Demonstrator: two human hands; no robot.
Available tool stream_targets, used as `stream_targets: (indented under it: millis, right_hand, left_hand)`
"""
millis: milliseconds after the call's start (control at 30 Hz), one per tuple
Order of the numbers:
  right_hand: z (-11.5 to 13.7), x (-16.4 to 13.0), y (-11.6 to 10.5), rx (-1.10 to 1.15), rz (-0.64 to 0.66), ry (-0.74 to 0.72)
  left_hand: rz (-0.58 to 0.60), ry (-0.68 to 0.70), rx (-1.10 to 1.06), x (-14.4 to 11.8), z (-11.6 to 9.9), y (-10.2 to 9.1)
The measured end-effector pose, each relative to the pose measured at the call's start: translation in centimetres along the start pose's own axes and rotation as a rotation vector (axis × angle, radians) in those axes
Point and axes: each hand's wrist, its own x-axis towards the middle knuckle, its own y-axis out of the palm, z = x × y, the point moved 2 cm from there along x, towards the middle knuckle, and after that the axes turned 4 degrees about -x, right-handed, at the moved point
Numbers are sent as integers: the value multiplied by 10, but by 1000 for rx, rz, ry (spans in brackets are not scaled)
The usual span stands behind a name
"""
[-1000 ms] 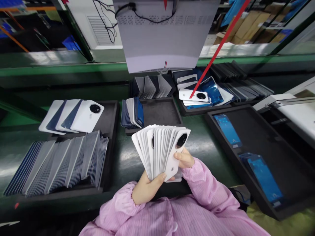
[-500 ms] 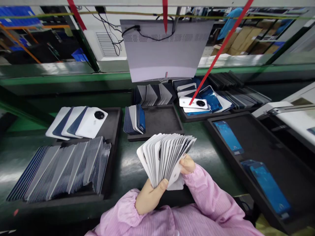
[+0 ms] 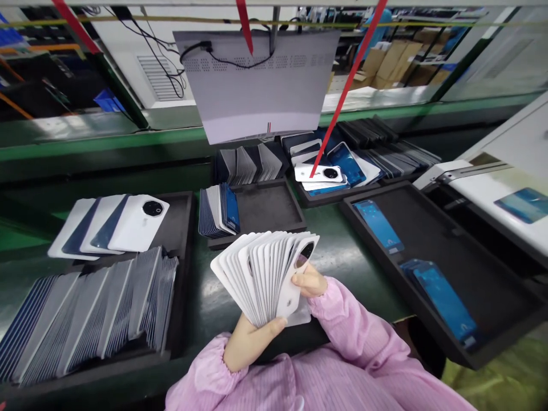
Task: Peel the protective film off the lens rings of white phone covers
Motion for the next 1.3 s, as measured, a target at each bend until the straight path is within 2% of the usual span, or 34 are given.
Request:
stream_targets:
  millis: [67, 133, 233, 333, 467, 1000, 1200, 1300]
  right_hand:
    - [1, 0, 1, 8, 5, -8]
    - [3, 0, 3, 16, 1, -6]
    - [5, 2, 6, 40, -37, 8]
    - [7, 6, 9, 76, -97, 16]
    - [10, 9, 12, 96, -128, 42]
    - [11, 13, 6, -1, -223, 22]
    - [13, 11, 5, -5, -252, -15]
    - [12, 7, 9, -89, -226, -4]
  left_hand:
    - [-40, -1, 56, 1, -4, 1]
    - [-34, -11, 18, 1, -5, 1]
    - [-30, -93, -267, 3, -9, 1]
    - [-107, -210, -578, 7, -16, 0]
    - [-64, -316, -765, 12, -26, 0]
    - [-58, -365, -638, 7, -23, 8]
    - [-201, -250, -753, 14, -19, 7]
    - [-139, -245, -839, 17, -14, 9]
